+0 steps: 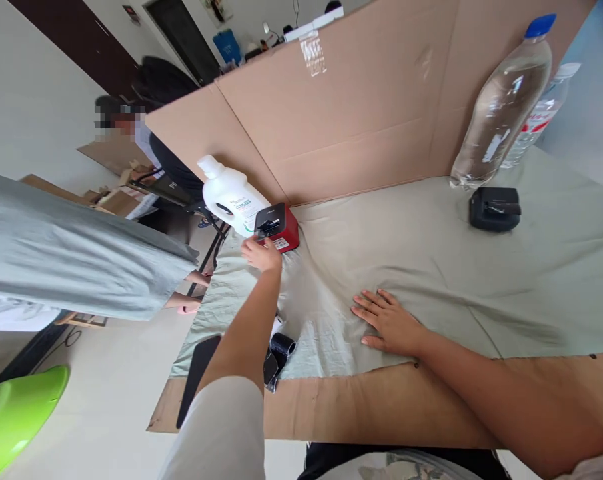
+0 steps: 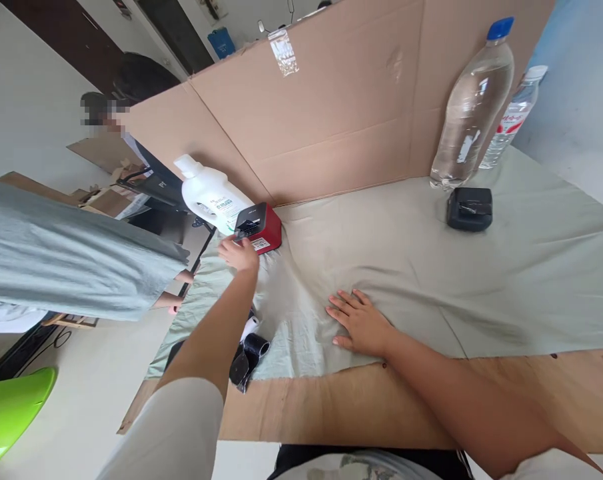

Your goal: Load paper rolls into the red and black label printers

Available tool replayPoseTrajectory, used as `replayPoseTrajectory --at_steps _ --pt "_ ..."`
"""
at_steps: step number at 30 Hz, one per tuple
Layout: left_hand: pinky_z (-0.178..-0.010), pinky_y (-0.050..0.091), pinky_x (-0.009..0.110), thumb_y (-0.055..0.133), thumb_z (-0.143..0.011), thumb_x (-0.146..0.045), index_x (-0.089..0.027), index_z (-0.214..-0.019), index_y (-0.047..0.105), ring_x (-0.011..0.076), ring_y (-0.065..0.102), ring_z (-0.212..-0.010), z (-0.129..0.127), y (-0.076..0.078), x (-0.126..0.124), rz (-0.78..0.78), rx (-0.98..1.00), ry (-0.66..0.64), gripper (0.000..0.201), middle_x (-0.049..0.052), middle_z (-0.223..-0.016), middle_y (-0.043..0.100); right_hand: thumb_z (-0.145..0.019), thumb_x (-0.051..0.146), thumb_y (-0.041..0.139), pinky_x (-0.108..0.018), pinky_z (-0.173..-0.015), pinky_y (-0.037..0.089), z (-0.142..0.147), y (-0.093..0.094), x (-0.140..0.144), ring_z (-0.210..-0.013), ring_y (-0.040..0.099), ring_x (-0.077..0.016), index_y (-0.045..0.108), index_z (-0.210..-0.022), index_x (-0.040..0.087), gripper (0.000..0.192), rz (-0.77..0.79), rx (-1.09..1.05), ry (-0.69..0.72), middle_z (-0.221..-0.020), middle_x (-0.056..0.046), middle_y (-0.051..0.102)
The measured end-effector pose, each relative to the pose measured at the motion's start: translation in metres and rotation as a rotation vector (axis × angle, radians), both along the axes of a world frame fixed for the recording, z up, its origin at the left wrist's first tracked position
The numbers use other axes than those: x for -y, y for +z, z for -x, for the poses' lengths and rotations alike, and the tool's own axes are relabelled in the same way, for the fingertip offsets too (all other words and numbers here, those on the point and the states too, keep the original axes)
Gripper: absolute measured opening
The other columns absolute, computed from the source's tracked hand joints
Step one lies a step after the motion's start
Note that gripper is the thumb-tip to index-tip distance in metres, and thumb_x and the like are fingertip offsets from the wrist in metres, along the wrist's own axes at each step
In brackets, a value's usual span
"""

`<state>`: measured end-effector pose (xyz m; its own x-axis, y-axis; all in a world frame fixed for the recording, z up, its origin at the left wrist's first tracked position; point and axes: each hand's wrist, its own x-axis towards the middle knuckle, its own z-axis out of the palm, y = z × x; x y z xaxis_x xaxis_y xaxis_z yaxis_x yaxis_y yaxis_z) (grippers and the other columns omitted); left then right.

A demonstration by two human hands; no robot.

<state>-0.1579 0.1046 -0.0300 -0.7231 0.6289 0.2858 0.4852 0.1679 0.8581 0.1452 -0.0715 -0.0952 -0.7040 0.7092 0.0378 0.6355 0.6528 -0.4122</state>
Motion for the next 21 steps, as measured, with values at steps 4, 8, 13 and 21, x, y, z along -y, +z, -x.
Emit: replayPoseTrajectory --at_steps 4,8,13,21 --pt "-0.114 0.029 0.055 0.06 -0.082 -0.024 -0.018 -0.113 0.059 0.0344 0.044 -0.135 -0.068 -0.045 0.062 0.169 -0.344 -0.531 0.031 0.018 -0.134 0.056 -0.094 0.059 0.047 -0.055 -0.124 0.016 0.003 0.003 0.002 -0.153 0.022 -0.0299 0.04 -0.152 0.019 0.071 0.002 0.024 -0.021 -0.161 -0.011 0.033" --pt "-0.116 0.017 0.067 0.054 -0.09 -0.038 -0.024 -0.131 0.057 0.0401 0.027 -0.148 -0.108 -0.071 0.116 0.356 -0.524 -0.975 0.044 0.015 -0.153 0.045 -0.095 0.058 0.045 -0.056 -0.124 0.015 0.003 0.007 0.023 -0.154 0.018 -0.0322 0.036 -0.154 0.014 0.074 0.026 0.054 0.005 -0.162 -0.015 0.029" --pt "-0.119 0.013 0.066 0.046 -0.094 -0.046 -0.028 -0.148 0.044 0.0374 0.018 -0.153 -0.105 -0.063 0.14 0.463 -0.764 -1.162 0.057 0.01 -0.162 0.032 -0.093 0.056 0.05 -0.054 -0.124 0.016 -0.009 0.005 0.075 -0.153 0.019 -0.032 0.035 -0.154 0.014 0.076 0.076 0.013 0.115 -0.163 -0.015 0.027" --pt "-0.121 0.018 0.057 0.038 -0.099 -0.042 -0.025 -0.153 0.037 0.0321 0.018 -0.153 -0.107 -0.047 0.142 0.577 -1.012 -1.092 0.057 0.006 -0.164 0.028 -0.092 0.052 0.051 -0.055 -0.118 0.027 -0.107 0.033 -0.043 -0.143 0.038 -0.0338 0.061 -0.131 0.018 0.053 -0.135 -0.145 -0.539 -0.147 -0.017 0.052"
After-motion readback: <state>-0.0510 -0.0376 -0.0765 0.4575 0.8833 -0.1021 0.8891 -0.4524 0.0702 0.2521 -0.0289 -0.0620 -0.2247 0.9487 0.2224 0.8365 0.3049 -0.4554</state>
